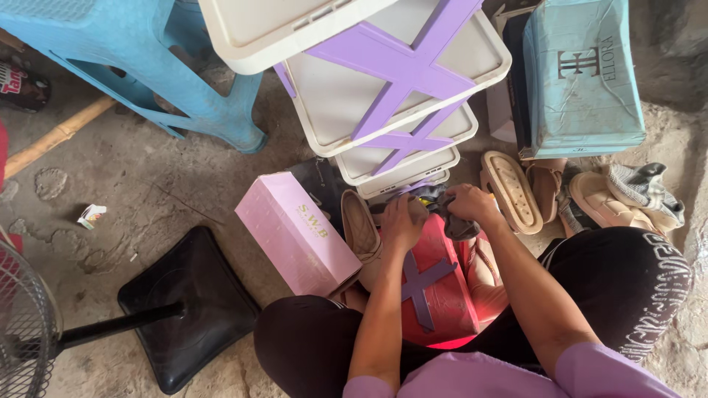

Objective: The person wipes a beige pointed-toe shoe with a cloth, then wipes the inside and outside of a pink shoebox, and finally wipes the purple and white plastic shoe rack. The person handles the shoe, box, and rack one at a time.

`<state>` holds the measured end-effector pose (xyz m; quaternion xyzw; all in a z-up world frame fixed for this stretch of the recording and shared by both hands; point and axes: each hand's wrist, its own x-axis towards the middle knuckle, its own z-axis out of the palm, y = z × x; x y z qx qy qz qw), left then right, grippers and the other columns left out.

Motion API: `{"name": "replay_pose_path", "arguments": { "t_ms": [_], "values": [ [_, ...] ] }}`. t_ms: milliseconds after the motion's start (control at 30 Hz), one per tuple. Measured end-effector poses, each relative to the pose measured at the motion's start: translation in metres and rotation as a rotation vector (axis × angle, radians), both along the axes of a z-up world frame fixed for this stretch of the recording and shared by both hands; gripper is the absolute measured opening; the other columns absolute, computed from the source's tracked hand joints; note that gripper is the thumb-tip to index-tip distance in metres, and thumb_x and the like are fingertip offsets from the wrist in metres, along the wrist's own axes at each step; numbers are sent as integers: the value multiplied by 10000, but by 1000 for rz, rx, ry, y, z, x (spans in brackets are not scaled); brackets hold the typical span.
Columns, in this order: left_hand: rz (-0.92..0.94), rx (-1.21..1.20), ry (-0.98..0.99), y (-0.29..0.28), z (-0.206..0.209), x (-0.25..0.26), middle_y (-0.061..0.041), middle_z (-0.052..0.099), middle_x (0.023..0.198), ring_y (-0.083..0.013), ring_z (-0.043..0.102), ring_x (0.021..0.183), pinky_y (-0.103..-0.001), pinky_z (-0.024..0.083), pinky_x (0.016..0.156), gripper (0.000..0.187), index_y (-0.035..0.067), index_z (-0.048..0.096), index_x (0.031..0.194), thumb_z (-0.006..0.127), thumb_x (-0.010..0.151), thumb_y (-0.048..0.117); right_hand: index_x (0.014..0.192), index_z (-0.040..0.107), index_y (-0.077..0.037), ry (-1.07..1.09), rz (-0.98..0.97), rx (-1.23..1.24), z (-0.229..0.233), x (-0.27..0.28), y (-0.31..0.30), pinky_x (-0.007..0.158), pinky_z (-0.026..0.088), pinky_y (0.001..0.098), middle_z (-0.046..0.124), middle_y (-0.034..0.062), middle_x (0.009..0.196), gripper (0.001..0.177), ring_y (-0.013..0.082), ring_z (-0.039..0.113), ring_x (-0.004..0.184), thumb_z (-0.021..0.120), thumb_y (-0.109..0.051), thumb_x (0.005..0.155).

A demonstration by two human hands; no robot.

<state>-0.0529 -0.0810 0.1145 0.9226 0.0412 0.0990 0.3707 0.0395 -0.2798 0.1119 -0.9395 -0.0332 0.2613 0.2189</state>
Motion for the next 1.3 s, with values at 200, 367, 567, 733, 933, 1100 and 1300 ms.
{"name": "replay_pose_path", "arguments": {
  "t_ms": [200,367,567,733,933,1100,1300],
  "values": [
    [-295,93,793,2,12,-2,-211,723,1100,-361,693,1049,-470,542,928,483,34,777,1031,677,931,496,1262,731,-205,-59,-104,36,16,5,-9,1017,523,416,717,147,1251,516,331,668,1187,649,-234,754],
    [-499,-17,1164,-16,17,-11,-225,820,959,-358,807,919,-439,617,827,601,-39,792,849,595,937,522,1278,728,-218,-70,-86,29,19,10,12,1028,511,423,687,156,1288,528,348,653,1195,653,-237,755],
    [255,-227,417,35,-8,5,-202,731,944,-362,701,897,-473,556,798,463,-13,737,1001,699,867,428,1261,745,-251,47,6,16,8,13,28,1050,506,421,699,134,1290,521,333,661,1201,644,-236,750],
    [598,-933,451,59,-80,39,-153,650,880,-277,661,758,-426,536,627,478,-49,620,1040,685,998,423,1234,754,-198,-102,83,205,13,22,32,1013,544,417,725,177,1229,506,360,698,1124,691,-270,737],
    [754,-1497,548,74,-117,51,-102,667,892,-235,661,705,-340,562,597,304,25,588,1102,591,1017,316,1265,714,-265,-223,224,105,31,15,106,964,545,466,690,157,1228,465,358,675,1113,659,-274,804],
    [643,-1260,432,81,-113,43,-90,706,934,-197,695,731,-312,564,599,239,29,565,1135,572,1022,239,1278,678,-304,-165,248,-139,6,33,97,959,540,484,651,118,1286,432,315,650,1173,569,-202,872],
    [703,-1121,284,75,-69,43,-134,663,933,-230,632,703,-371,496,580,296,7,538,1217,606,1001,198,1188,749,-131,-528,-228,77,8,56,-33,917,528,477,682,193,1255,438,416,666,1109,691,-172,756]
  ]
}}
